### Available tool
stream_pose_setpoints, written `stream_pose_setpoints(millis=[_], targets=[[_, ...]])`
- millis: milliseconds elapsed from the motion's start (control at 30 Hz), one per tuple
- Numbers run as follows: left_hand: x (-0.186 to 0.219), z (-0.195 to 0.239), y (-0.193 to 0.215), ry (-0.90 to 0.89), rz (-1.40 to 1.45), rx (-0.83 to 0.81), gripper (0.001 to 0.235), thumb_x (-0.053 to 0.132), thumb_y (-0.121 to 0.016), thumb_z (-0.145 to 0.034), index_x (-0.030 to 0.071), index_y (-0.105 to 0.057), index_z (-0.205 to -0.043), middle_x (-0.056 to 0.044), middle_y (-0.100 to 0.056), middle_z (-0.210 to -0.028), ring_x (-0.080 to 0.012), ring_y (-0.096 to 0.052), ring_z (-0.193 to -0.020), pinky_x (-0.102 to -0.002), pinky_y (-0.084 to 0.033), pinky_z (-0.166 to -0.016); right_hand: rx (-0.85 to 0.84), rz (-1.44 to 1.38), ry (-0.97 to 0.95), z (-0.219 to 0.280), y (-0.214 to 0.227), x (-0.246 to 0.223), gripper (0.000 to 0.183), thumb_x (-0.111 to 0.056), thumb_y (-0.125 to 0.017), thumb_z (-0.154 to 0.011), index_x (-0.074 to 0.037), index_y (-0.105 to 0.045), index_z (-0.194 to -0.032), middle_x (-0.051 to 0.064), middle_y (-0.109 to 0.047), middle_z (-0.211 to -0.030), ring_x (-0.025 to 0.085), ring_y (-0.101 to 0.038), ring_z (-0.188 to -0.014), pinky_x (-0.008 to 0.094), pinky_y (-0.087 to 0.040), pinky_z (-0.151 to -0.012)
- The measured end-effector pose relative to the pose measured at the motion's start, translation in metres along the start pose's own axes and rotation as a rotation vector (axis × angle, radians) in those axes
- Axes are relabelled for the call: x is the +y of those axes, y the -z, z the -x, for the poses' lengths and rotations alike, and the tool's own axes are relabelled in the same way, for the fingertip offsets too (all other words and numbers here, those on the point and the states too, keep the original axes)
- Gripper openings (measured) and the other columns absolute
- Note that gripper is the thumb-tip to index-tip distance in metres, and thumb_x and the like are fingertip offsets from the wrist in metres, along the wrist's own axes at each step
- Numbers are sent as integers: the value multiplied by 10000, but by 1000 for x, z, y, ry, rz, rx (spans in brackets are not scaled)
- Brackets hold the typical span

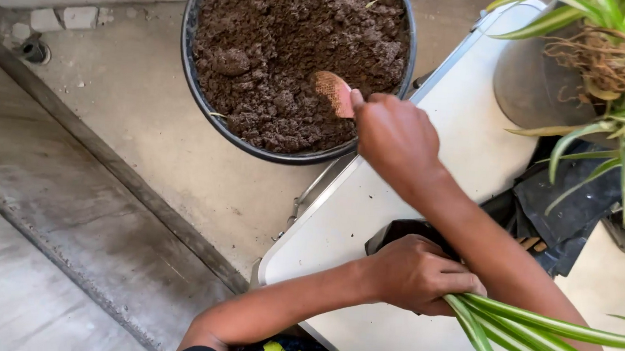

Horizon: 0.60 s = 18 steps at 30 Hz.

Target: Planting a spider plant into a small plastic nursery bag using soil and a small scoop.

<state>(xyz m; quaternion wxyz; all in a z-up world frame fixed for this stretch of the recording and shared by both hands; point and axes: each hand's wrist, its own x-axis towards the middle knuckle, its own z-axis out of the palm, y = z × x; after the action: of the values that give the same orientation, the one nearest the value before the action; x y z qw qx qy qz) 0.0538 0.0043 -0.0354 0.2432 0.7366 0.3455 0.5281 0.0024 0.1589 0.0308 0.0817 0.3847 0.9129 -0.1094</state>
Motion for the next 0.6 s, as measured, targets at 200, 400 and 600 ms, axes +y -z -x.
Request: stream_pose_setpoints(millis=[200, 400, 600], targets=[[-3, 0, -5, 17, -18, -9, 195, 316, -565, -1043, 167, -666, -1120, 23, -733, -947, -289, -669, -687, -411, -519, -618, -279, -209, -97, -7, 19, 3, 189, -181, -517, -1071, -24, -623, -1070, 217, -713, -820, 472, -651, -638, 538, -472, -493], [0, -3, -1, 23, -9, 4, 159, 276, -553, -1042, 170, -668, -1072, 34, -724, -939, -277, -625, -634, -399, -473, -580, -182, -342, -62, -9, 8, 5, 391, -210, -533, -1026, -68, -673, -1363, 159, -767, -1050, 443, -685, -649, 573, -529, -664], [3, -1, 5, 33, 1, 0, 221, 347, -518, -1066, 180, -662, -1084, 42, -710, -927, -269, -627, -627, -390, -460, -572, -57, -202, 66, -12, -11, 0, 389, -195, -476, -1065, -82, -689, -1370, 182, -743, -739, 415, -692, -591, 541, -518, -428]])
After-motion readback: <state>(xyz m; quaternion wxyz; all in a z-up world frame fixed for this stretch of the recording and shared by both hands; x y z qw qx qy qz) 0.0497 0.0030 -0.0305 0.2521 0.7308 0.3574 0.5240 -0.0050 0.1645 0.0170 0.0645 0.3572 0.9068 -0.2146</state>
